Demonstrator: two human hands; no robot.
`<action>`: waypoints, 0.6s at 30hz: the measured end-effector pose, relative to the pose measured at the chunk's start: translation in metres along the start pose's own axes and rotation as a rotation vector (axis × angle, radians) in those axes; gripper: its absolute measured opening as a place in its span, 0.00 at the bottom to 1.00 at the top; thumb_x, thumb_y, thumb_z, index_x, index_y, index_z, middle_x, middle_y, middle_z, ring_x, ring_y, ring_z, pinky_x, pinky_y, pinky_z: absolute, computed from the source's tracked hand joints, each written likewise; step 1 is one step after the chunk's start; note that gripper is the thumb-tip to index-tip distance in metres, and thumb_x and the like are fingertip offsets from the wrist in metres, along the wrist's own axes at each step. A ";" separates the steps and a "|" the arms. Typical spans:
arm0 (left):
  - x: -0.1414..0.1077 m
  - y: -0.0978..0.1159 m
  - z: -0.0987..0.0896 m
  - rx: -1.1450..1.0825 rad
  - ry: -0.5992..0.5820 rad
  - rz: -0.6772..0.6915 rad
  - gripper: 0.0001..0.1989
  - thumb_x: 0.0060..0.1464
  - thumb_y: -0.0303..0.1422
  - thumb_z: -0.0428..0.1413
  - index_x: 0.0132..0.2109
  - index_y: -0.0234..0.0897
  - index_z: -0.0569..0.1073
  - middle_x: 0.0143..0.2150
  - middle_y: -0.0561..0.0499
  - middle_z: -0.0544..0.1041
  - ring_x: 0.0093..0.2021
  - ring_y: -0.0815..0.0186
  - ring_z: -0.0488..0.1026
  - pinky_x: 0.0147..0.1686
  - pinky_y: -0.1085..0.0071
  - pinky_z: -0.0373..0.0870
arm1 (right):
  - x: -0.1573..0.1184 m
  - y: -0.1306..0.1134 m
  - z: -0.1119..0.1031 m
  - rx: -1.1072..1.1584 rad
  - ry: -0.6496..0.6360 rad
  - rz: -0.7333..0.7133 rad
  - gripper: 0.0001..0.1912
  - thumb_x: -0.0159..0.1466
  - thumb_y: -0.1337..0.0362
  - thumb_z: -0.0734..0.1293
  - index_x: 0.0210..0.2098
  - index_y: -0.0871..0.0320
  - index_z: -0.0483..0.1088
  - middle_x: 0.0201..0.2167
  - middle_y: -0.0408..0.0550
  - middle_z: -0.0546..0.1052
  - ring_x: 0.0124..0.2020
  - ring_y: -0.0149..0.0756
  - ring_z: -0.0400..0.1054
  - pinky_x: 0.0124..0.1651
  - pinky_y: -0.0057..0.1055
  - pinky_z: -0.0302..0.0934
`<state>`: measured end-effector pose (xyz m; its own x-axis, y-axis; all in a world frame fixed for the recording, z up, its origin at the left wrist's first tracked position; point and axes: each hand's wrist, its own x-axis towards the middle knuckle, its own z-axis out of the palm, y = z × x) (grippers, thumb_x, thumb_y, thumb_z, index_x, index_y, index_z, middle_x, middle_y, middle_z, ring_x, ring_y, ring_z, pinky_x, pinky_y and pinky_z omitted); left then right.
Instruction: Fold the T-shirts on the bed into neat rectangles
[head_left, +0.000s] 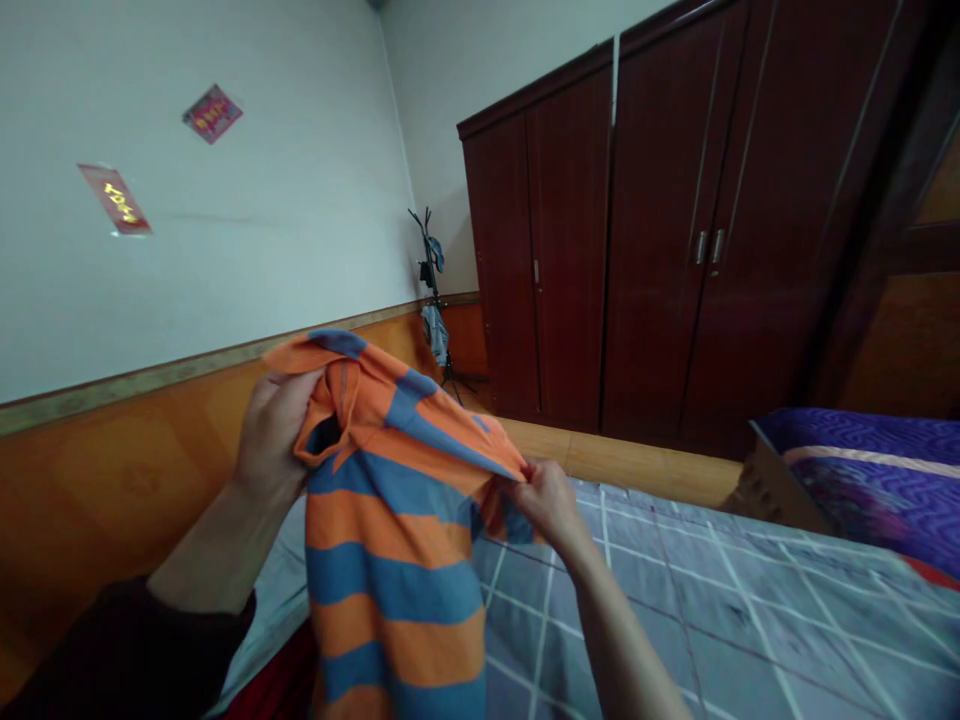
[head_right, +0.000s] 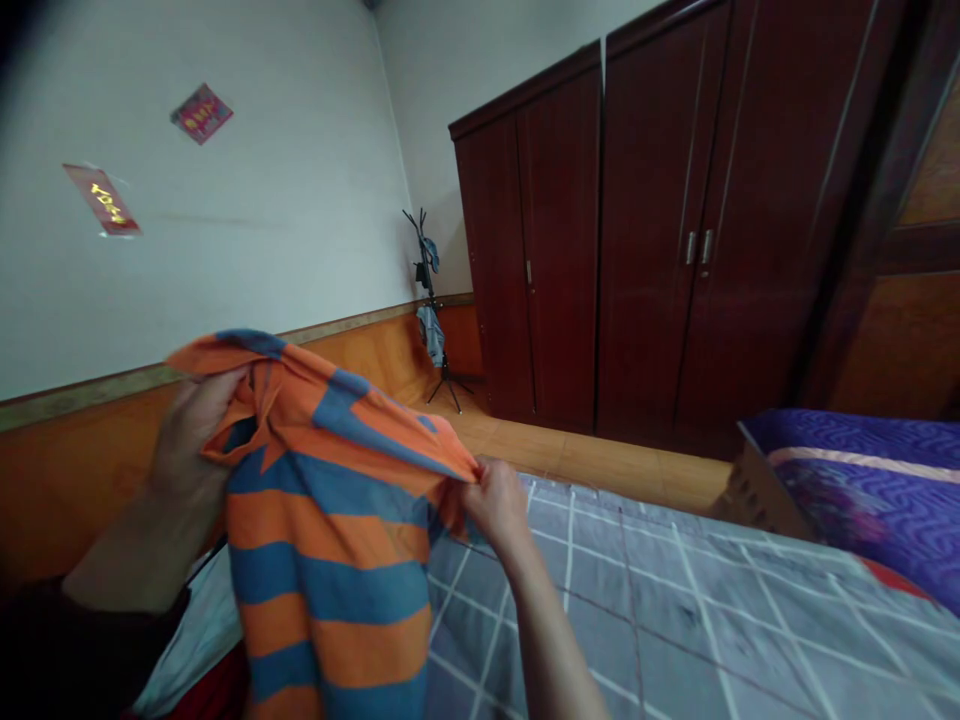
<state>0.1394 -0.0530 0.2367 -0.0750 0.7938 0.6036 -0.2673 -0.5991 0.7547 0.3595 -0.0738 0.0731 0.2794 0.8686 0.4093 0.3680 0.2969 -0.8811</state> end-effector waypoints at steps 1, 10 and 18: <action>0.005 -0.006 -0.006 -0.013 0.012 -0.006 0.06 0.46 0.32 0.60 0.33 0.38 0.74 0.30 0.59 0.78 0.31 0.70 0.76 0.28 0.80 0.73 | 0.002 -0.001 -0.011 0.003 0.019 0.008 0.07 0.51 0.65 0.63 0.19 0.58 0.71 0.15 0.41 0.70 0.22 0.34 0.65 0.22 0.23 0.51; 0.001 -0.094 -0.086 0.183 0.038 -0.278 0.18 0.37 0.33 0.62 0.39 0.34 0.74 0.33 0.52 0.79 0.31 0.65 0.77 0.31 0.72 0.74 | -0.011 -0.040 -0.040 0.119 -0.022 0.033 0.11 0.51 0.64 0.63 0.27 0.63 0.75 0.22 0.44 0.74 0.23 0.30 0.63 0.23 0.23 0.53; -0.041 -0.105 -0.078 0.628 -0.457 -0.164 0.13 0.50 0.34 0.53 0.43 0.34 0.72 0.43 0.45 0.77 0.45 0.59 0.74 0.50 0.61 0.67 | -0.021 -0.064 -0.028 0.009 -0.090 -0.021 0.08 0.48 0.70 0.58 0.21 0.60 0.69 0.20 0.41 0.69 0.23 0.29 0.62 0.24 0.23 0.53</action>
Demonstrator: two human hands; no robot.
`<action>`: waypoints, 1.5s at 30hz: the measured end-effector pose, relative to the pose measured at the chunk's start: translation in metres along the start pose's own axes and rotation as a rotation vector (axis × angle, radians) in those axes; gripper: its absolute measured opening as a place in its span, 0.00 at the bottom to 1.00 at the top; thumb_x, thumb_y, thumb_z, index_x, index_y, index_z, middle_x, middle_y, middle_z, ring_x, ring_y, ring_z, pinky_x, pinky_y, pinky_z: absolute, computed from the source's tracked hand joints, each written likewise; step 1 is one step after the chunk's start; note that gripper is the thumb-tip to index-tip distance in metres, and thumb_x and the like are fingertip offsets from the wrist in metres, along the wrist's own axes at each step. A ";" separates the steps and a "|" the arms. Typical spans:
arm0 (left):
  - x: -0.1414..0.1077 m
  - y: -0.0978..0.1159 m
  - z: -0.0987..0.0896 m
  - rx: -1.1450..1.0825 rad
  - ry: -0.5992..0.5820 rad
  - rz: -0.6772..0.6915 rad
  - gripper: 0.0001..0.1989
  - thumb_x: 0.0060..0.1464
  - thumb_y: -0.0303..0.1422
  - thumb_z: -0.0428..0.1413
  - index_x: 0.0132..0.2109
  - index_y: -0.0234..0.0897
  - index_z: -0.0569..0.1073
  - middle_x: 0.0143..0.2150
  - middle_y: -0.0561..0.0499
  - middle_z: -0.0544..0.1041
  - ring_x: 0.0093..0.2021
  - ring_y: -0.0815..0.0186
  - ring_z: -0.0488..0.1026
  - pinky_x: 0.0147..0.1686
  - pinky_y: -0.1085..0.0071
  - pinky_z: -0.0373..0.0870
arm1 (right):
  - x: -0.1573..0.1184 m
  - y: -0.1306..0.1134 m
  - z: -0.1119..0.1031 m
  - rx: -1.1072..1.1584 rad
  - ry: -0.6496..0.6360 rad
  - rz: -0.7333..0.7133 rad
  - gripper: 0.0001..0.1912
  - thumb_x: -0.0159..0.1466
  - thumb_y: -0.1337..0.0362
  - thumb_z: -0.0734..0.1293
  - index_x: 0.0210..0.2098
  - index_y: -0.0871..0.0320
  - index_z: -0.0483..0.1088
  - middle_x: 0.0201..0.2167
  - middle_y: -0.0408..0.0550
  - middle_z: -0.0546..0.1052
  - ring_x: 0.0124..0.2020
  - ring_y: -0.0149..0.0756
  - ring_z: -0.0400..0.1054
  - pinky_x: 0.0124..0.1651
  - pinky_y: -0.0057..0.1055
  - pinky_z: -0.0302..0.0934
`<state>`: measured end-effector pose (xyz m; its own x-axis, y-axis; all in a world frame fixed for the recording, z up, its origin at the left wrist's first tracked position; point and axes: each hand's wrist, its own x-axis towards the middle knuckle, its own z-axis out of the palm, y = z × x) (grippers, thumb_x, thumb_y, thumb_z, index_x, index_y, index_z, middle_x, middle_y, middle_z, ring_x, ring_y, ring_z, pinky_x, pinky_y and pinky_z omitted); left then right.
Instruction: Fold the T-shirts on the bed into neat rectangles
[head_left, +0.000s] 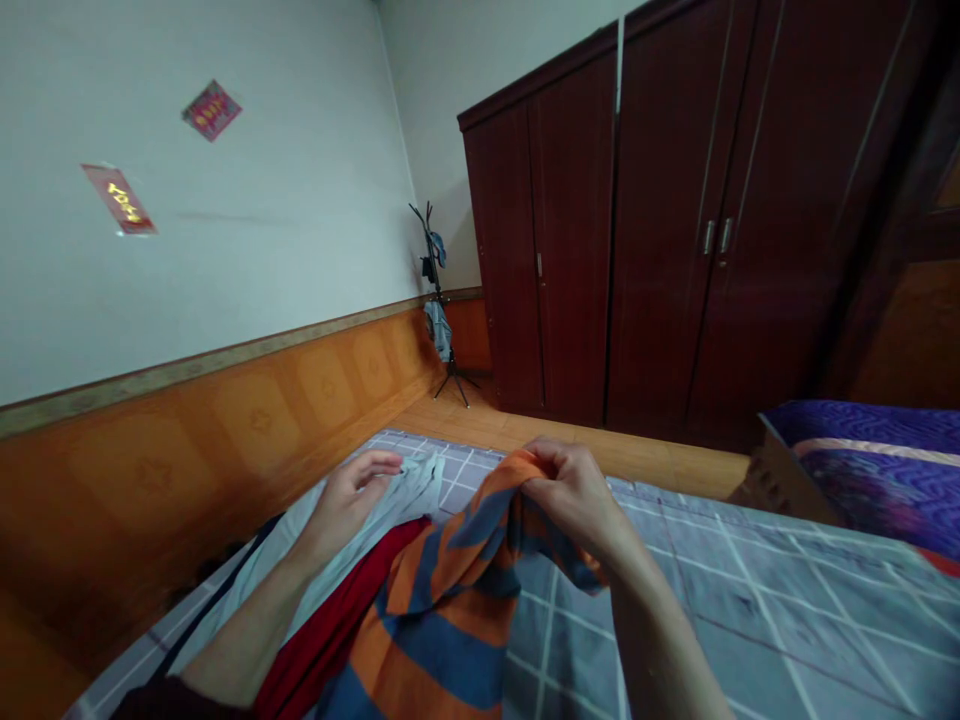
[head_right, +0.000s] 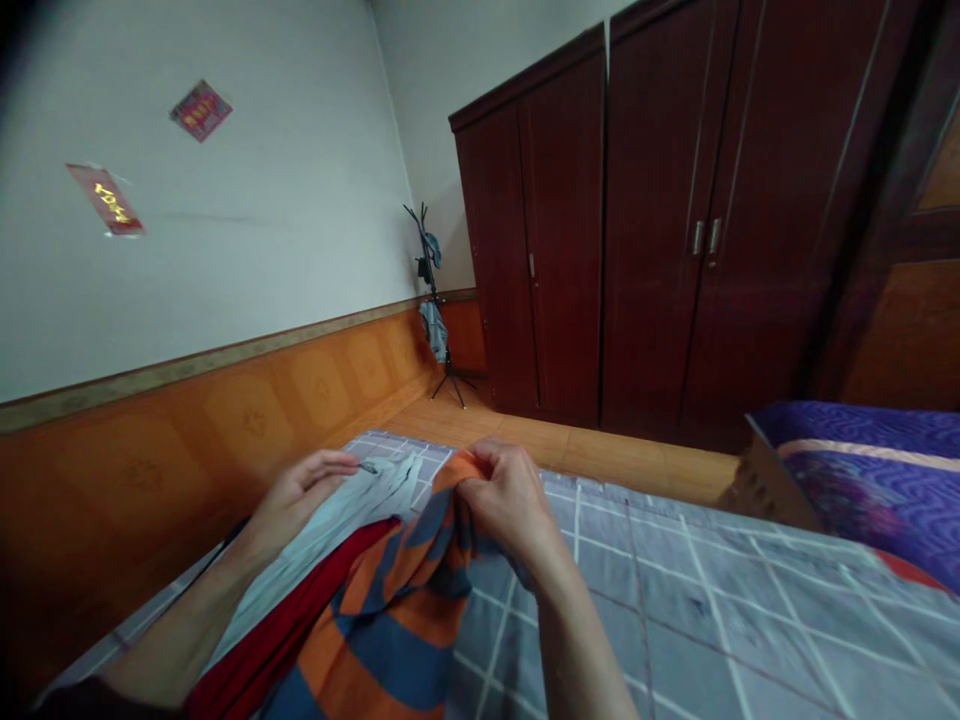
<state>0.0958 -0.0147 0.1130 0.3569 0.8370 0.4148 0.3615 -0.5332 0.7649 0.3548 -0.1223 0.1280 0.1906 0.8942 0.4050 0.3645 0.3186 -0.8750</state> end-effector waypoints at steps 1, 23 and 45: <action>-0.002 0.009 0.009 0.004 -0.088 0.026 0.13 0.52 0.34 0.52 0.44 0.34 0.72 0.45 0.44 0.76 0.46 0.59 0.73 0.50 0.61 0.67 | -0.001 -0.004 0.002 -0.015 -0.018 -0.005 0.08 0.47 0.71 0.58 0.21 0.60 0.69 0.20 0.42 0.69 0.23 0.30 0.62 0.24 0.23 0.53; 0.031 0.070 -0.025 -0.388 -0.383 0.074 0.13 0.51 0.36 0.59 0.32 0.36 0.62 0.26 0.57 0.65 0.25 0.73 0.63 0.25 0.78 0.60 | -0.007 -0.005 -0.011 -0.726 -0.232 -0.024 0.05 0.48 0.73 0.61 0.21 0.58 0.66 0.25 0.47 0.72 0.29 0.34 0.62 0.30 0.29 0.47; 0.031 0.093 -0.062 0.959 -0.030 0.653 0.12 0.55 0.40 0.52 0.27 0.40 0.66 0.27 0.50 0.70 0.33 0.59 0.67 0.41 0.62 0.59 | 0.002 0.016 -0.032 -0.226 0.001 0.118 0.05 0.47 0.67 0.56 0.16 0.57 0.60 0.16 0.42 0.63 0.21 0.30 0.58 0.22 0.25 0.48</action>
<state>0.0869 -0.0309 0.2276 0.7318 0.3715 0.5713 0.6006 -0.7479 -0.2829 0.3903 -0.1259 0.1237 0.2446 0.9207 0.3040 0.5346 0.1335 -0.8345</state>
